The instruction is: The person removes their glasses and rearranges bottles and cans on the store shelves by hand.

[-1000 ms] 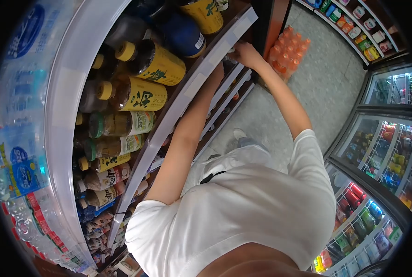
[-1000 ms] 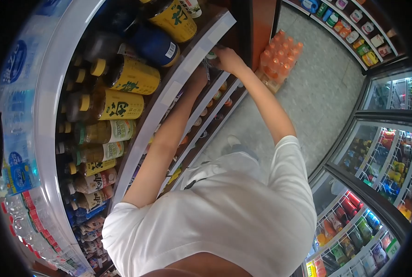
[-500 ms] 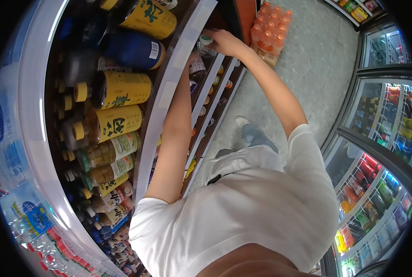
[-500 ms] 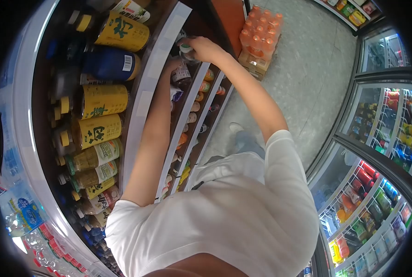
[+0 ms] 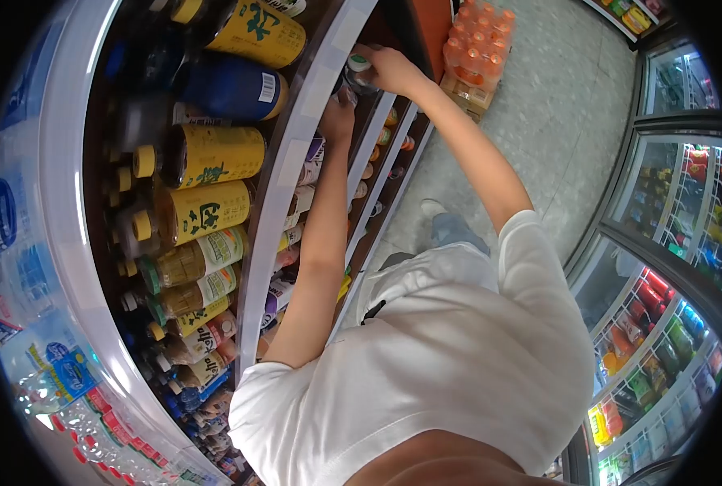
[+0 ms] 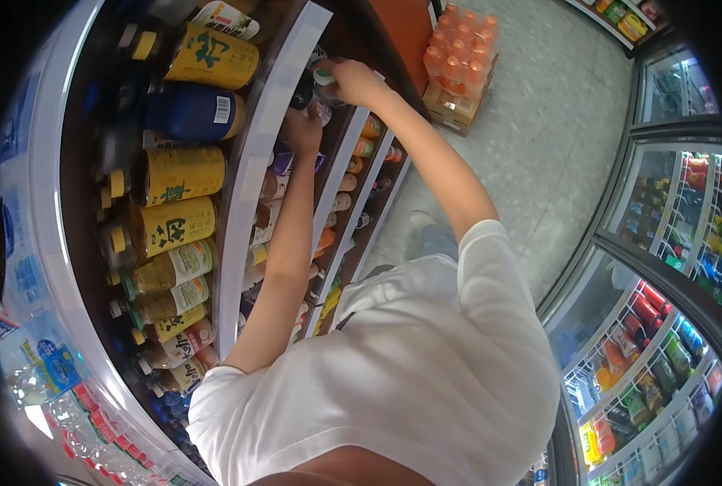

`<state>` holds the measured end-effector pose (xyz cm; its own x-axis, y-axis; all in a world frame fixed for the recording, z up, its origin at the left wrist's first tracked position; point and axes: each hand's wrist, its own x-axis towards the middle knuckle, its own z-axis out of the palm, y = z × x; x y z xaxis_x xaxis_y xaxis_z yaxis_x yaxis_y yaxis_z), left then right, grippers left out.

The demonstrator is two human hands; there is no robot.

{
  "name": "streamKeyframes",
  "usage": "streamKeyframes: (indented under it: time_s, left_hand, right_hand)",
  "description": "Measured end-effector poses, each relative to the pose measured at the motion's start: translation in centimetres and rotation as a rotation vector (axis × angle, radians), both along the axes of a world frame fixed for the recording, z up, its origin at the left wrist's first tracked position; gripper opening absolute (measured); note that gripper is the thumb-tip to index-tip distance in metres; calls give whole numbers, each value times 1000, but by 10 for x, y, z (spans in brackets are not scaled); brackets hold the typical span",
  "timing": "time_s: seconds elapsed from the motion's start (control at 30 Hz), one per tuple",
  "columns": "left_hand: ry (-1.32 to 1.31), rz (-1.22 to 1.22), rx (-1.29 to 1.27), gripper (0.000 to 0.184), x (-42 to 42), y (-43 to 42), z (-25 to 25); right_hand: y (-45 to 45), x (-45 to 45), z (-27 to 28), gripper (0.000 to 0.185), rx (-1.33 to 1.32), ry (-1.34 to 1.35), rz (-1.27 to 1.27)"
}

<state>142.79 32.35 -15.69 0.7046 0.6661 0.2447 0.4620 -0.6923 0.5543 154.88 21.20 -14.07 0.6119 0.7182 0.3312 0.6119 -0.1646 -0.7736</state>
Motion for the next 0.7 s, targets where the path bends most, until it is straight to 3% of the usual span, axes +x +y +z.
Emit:
streamKeyframes:
  time_s: [0.03, 0.13, 0.17, 0.2, 0.23, 0.27, 0.3, 0.33, 0.37, 0.4, 0.43, 0.47, 0.5, 0.53, 0.6, 0.63, 0.67, 0.7]
  left_hand:
    - [-74, 4, 180, 46, -2, -1, -3]
    - [-105, 4, 269, 43, -4, 4, -10]
    - [-14, 31, 185, 39, -2, 2, -6]
    - [237, 0, 72, 41, 1, 9, -12]
    - [-58, -32, -9, 39, -4, -10, 5]
    - [56, -12, 34, 38, 2, -3, -9]
    - [-100, -132, -183, 40, -3, -13, -5]
    - [-36, -57, -405, 44, -8, -22, 5]
    - [6, 12, -637, 48, -12, -30, 15]
    - [-4, -34, -709, 48, -18, -33, 22]
    - [-11, 157, -660, 35, -18, -45, 42]
    - [-228, 205, -624, 29, -22, -53, 22]
    - [-176, 201, -700, 28, -30, -52, 41]
    - [-125, 185, -782, 27, -36, -52, 61]
    - [117, -35, -393, 33, -26, -41, 1]
    - [83, -52, -319, 34, -32, -45, 10]
    - [54, -66, -243, 35, -38, -51, 21]
    - [-20, -51, -164, 36, -46, -53, 25]
  right_hand:
    - [-1, 0, 1, 45, -1, -7, 12]
    - [0, -1, -6, 45, 54, -15, 15]
    - [-2, -3, -3, 43, 20, 1, 0]
    - [-2, -4, 0, 42, -8, 12, -12]
    - [-5, -5, 0, 41, -38, 0, -30]
    - [-3, -6, -1, 39, -50, -24, -35]
    - [1, -10, -7, 37, 15, -49, -92]
    - [4, -11, -13, 38, -8, 33, -71]
    - [6, -15, -18, 38, 88, -172, -106]
    - [8, -13, -37, 40, 74, -195, -92]
    - [9, -17, -37, 43, 136, -228, -70]
    - [10, -22, -35, 48, 148, -198, -28]
    - [11, -24, -36, 49, 171, -152, -9]
    - [10, -29, -34, 49, 121, 66, 27]
    - [8, -26, -40, 50, 84, -88, 22]
    - [8, -27, -41, 49, 153, -114, 17]
    - [5, -30, -31, 50, 76, 118, 32]
    - [4, -40, -19, 49, 140, 78, -6]
